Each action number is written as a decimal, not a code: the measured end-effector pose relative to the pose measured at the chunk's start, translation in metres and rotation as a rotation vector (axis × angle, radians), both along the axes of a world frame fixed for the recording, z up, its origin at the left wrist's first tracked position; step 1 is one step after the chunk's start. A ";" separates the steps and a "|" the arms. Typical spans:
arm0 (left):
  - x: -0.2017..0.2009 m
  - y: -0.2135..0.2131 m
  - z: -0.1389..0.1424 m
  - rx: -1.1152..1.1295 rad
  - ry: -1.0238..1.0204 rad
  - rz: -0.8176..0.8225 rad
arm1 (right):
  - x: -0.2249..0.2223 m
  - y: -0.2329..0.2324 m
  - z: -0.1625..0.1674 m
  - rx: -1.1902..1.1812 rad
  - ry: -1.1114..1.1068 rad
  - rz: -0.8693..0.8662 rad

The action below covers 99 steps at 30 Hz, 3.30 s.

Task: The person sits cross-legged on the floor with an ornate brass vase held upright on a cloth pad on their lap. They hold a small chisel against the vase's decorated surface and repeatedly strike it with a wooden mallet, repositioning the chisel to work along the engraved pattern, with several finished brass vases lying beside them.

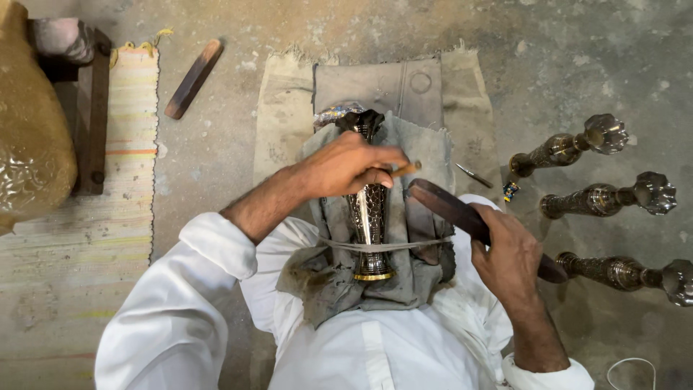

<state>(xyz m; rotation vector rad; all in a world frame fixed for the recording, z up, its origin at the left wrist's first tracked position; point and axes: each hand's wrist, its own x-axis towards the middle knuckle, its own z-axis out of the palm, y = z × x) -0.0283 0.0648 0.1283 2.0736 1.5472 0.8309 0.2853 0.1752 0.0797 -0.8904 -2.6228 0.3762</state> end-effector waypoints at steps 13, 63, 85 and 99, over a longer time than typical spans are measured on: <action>0.004 0.010 -0.006 -0.017 0.048 -0.041 | -0.003 -0.014 -0.047 -0.744 0.270 -0.120; -0.036 0.031 -0.082 0.035 0.065 -0.149 | -0.035 0.027 -0.080 0.081 0.277 0.003; -0.040 0.031 -0.083 0.032 0.035 -0.151 | -0.033 0.021 -0.069 -0.240 0.320 -0.160; -0.036 0.035 -0.090 0.016 0.121 -0.096 | -0.038 0.029 -0.078 0.068 0.302 -0.041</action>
